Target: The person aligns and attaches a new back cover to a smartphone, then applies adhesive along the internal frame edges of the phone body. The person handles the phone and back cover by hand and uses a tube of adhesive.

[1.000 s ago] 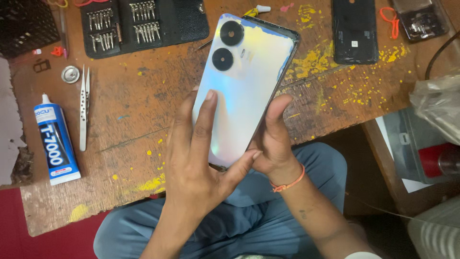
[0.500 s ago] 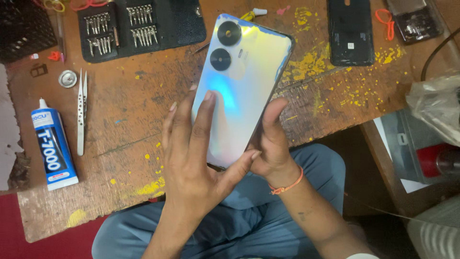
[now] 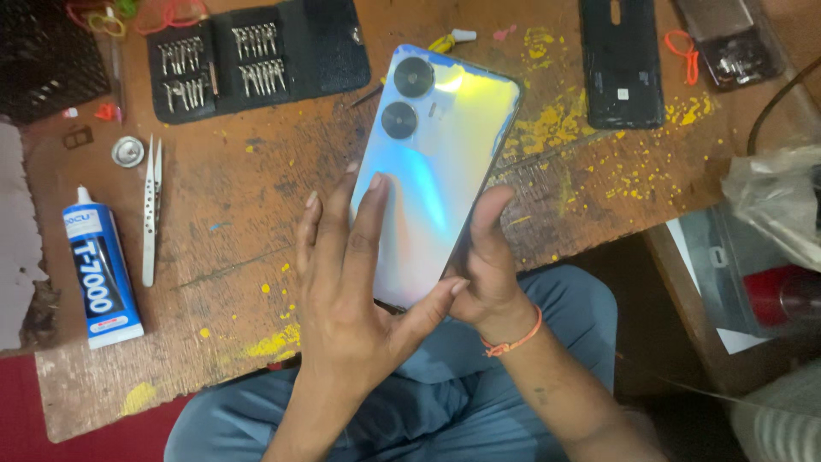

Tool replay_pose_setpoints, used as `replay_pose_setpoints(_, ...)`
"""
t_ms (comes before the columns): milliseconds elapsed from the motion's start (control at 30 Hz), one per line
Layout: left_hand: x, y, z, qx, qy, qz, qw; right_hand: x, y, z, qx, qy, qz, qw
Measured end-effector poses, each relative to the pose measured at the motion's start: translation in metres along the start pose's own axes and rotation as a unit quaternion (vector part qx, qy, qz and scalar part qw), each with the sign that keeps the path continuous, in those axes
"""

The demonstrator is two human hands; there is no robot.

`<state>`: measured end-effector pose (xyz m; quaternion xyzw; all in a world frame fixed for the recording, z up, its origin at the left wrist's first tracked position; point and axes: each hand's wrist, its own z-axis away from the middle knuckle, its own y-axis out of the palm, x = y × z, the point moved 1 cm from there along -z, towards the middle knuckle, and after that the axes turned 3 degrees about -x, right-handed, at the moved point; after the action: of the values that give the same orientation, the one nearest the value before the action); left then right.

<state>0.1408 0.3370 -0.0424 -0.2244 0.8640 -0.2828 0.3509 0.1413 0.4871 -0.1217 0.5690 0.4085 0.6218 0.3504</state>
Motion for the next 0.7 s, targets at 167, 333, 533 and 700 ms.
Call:
replay_pose_setpoints(167,0.0002,0.0011,0.0016,-0.002,-0.003,0.002,1.0,0.0008,0.004,-0.0004,-0.001,0.007,0.005,1.0)
replay_pose_setpoints(333,-0.0002,0.0024,0.0033,-0.002,-0.002,-0.002,1.0,0.0004,0.0029,-0.0004,0.003,0.011,-0.008,1.0)
replay_pose_setpoints(533,0.0,0.0033,0.0016,0.003,-0.004,-0.008,1.0,0.0006,0.0025,0.0003,0.0,0.007,0.0,1.0)
replay_pose_setpoints(700,0.001,0.0037,0.0021,0.006,-0.005,-0.009,1.0,0.0001,0.0018,0.001,-0.005,0.003,0.003,1.0)
